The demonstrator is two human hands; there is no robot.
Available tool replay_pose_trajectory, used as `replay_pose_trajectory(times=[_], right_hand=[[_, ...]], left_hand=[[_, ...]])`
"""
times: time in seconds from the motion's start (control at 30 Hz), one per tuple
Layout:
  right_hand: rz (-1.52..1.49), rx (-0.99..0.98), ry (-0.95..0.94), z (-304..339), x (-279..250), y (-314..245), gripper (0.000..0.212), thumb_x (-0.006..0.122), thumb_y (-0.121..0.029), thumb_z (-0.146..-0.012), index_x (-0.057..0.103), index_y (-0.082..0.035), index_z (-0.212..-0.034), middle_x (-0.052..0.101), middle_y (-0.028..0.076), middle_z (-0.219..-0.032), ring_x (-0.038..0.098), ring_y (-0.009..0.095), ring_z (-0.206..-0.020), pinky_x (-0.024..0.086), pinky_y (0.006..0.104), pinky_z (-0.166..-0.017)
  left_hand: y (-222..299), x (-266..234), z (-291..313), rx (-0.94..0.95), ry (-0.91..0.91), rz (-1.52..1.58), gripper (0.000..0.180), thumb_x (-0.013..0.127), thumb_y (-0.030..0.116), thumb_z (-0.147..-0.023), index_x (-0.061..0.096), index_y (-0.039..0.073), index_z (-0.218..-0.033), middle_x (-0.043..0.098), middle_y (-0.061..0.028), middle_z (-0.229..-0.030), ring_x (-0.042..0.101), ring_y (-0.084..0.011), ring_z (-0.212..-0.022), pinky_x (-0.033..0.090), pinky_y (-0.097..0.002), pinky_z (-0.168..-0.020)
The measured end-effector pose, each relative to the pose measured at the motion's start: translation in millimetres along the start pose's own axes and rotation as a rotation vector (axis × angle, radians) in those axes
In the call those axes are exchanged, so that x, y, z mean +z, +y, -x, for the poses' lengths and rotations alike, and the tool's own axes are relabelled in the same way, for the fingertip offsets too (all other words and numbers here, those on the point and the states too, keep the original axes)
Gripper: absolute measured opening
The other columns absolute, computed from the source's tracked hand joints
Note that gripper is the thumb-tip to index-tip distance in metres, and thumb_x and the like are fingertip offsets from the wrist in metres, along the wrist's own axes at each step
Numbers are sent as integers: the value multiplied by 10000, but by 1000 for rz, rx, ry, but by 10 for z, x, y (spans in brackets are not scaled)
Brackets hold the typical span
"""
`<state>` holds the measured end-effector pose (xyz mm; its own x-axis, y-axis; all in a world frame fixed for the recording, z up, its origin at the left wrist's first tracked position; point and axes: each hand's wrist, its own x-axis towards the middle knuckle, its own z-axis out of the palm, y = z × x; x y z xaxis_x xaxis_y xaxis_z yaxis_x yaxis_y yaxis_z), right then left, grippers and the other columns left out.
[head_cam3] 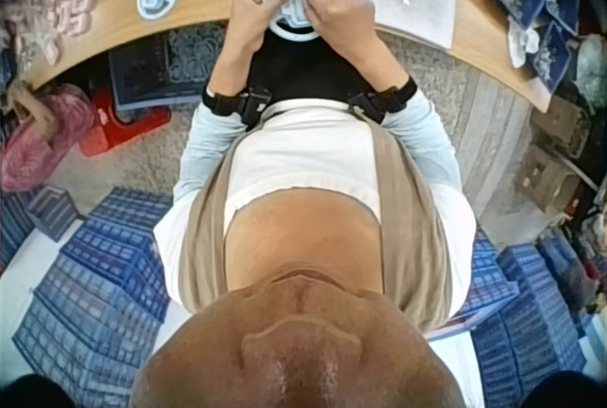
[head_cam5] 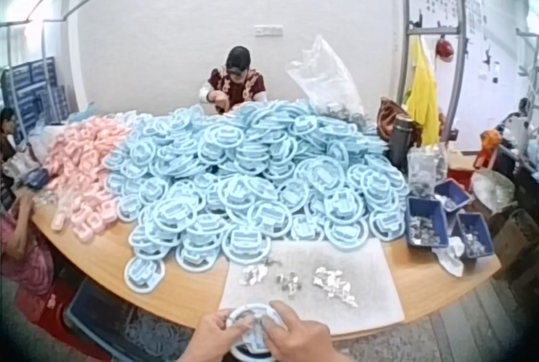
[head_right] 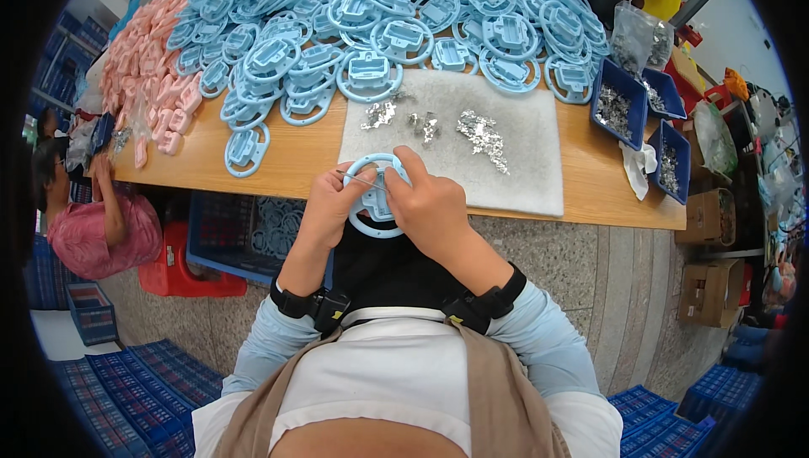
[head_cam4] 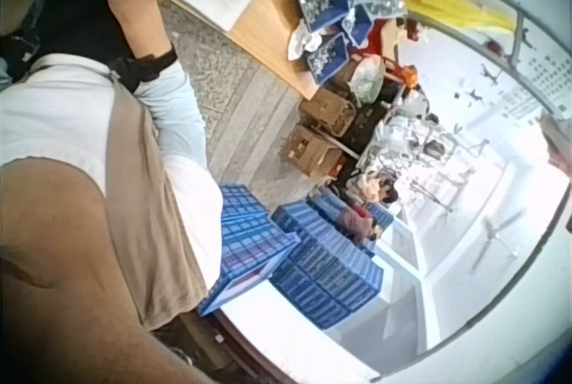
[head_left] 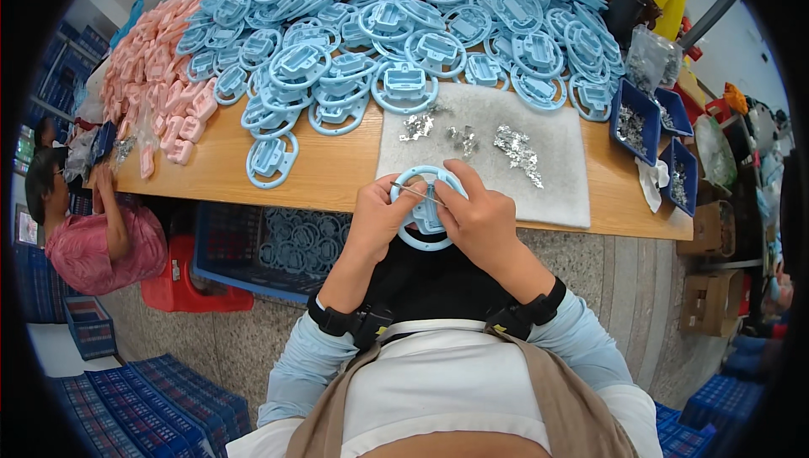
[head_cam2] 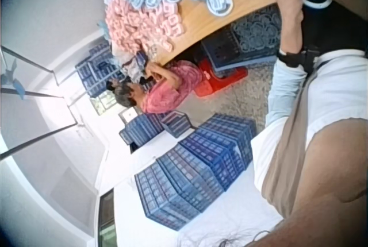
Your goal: Assembling small metal components into blue plastic frames using tweezers.
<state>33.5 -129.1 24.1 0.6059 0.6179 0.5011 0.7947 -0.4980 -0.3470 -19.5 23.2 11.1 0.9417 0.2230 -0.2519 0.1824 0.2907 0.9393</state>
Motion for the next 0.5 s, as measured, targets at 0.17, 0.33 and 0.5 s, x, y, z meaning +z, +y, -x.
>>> replay_pose_trajectory(times=[0.17, 0.33, 0.5], right_hand=[[-65, 67, -16, 43, 43, 5, 317, 679, -138, -671, 632, -47, -971, 580, 134, -1082, 613, 241, -584, 475, 310, -512], [-740, 461, -20, -104, 27, 178, 321, 645, -151, -705, 642, 17, -979, 641, 137, -848, 616, 181, -668, 476, 270, -606], [-919, 601, -130, -163, -1, 110, 346, 645, -145, -700, 638, 19, -1004, 647, 89, -773, 570, 96, -665, 454, 241, -585]], left_hand=[[-38, -12, 16, 8, 18, 50, 225, 617, 165, -836, 596, -11, -974, 623, -21, -767, 559, -50, -608, 430, -180, -496], [56, 31, 33, 9, -7, 51, 243, 622, 168, -834, 595, -19, -987, 625, -25, -776, 563, -51, -630, 442, -187, -521], [106, 46, 100, 41, 27, 46, 258, 619, 166, -836, 593, -28, -1006, 625, -28, -789, 571, -57, -656, 455, -186, -570]])
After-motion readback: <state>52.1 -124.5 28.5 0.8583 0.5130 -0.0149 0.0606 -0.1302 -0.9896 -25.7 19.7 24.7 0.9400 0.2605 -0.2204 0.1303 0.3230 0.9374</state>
